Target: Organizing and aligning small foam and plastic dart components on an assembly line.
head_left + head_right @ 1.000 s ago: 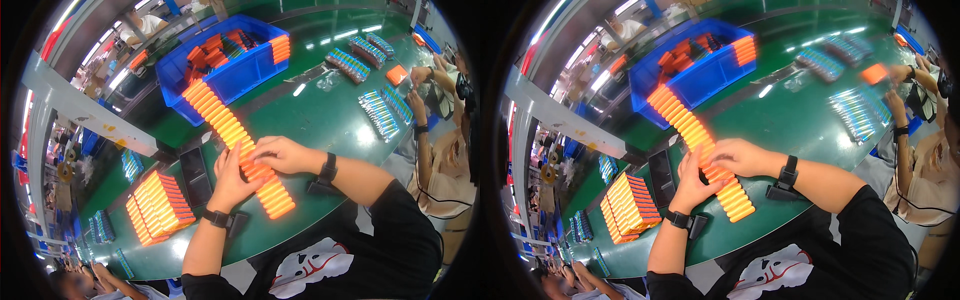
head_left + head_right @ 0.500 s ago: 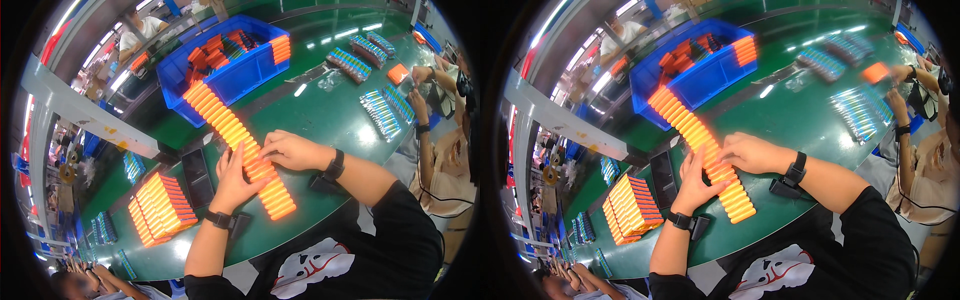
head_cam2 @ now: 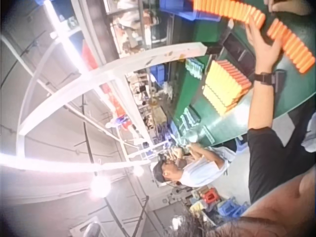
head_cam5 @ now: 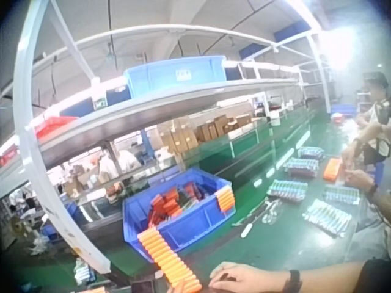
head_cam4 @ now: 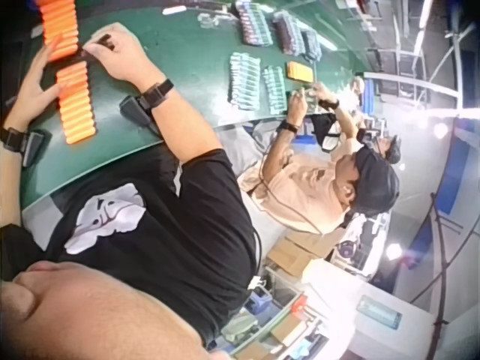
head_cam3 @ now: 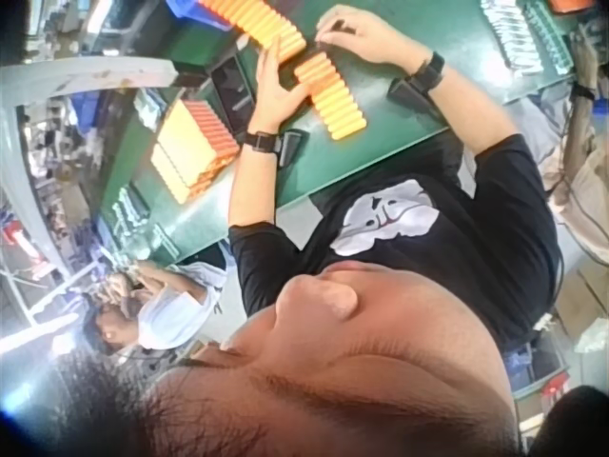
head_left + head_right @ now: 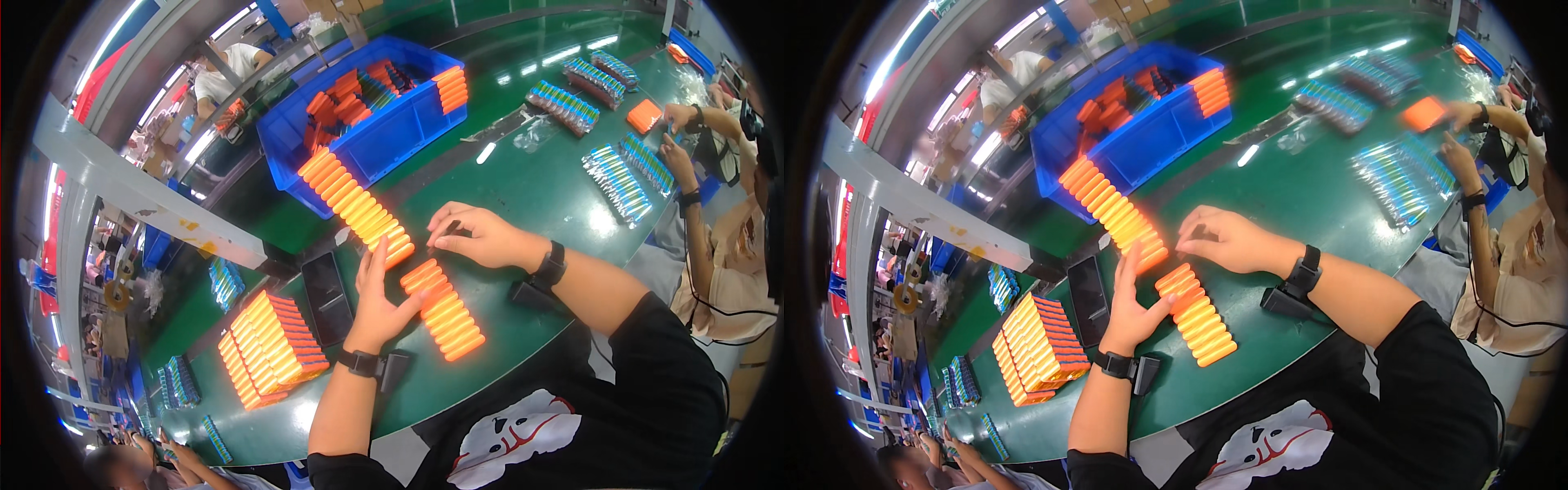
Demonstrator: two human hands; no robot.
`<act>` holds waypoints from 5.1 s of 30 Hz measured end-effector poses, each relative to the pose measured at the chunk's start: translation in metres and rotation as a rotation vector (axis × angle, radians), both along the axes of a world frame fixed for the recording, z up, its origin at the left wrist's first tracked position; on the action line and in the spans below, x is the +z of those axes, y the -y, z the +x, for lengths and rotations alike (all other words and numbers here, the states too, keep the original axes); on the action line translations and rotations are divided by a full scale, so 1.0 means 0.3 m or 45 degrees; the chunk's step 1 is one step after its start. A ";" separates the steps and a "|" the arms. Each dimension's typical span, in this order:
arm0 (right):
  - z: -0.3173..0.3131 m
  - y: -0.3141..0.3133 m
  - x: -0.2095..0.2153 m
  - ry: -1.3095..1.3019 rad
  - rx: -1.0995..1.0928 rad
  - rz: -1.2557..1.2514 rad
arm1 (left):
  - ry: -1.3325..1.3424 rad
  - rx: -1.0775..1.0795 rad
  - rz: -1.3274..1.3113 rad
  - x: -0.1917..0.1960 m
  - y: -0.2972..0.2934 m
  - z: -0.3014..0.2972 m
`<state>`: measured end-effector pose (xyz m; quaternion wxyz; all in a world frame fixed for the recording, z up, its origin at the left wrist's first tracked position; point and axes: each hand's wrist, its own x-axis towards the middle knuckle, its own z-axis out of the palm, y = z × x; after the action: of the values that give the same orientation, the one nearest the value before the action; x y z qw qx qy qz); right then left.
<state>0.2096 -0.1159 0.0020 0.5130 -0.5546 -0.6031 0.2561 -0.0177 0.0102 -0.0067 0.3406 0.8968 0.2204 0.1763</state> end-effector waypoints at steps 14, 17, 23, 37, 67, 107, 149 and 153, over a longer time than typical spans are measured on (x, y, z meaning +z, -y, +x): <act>-0.018 0.068 0.100 -0.330 1.034 -0.970 | 0.457 -0.139 -0.490 -0.035 0.008 0.017; -0.036 0.075 0.093 -0.263 1.150 -1.073 | 0.227 -0.104 -0.071 -0.026 -0.013 0.011; -0.042 0.071 0.088 -0.211 1.130 -1.137 | -0.002 0.027 0.047 0.008 0.015 0.010; -0.062 0.068 0.053 -0.290 1.238 -1.198 | -0.218 -0.024 0.096 0.033 0.029 0.001; -0.087 -0.052 -0.047 0.091 0.146 -0.049 | -0.183 -0.045 0.157 0.008 0.027 0.001; -0.050 0.077 0.069 -0.201 1.203 -1.093 | -0.080 -0.035 -0.049 0.012 -0.001 0.017; -0.060 -0.032 -0.019 0.446 0.007 0.020 | -0.138 -0.004 0.135 -0.006 -0.010 0.036; -0.014 -0.017 -0.017 0.476 -0.071 -0.052 | -0.120 0.025 0.096 0.005 -0.009 0.037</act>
<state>0.2054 -0.1107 -0.0032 0.3877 -0.6191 -0.6670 0.1466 -0.0067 0.0129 -0.0052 0.2940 0.9142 0.2380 0.1453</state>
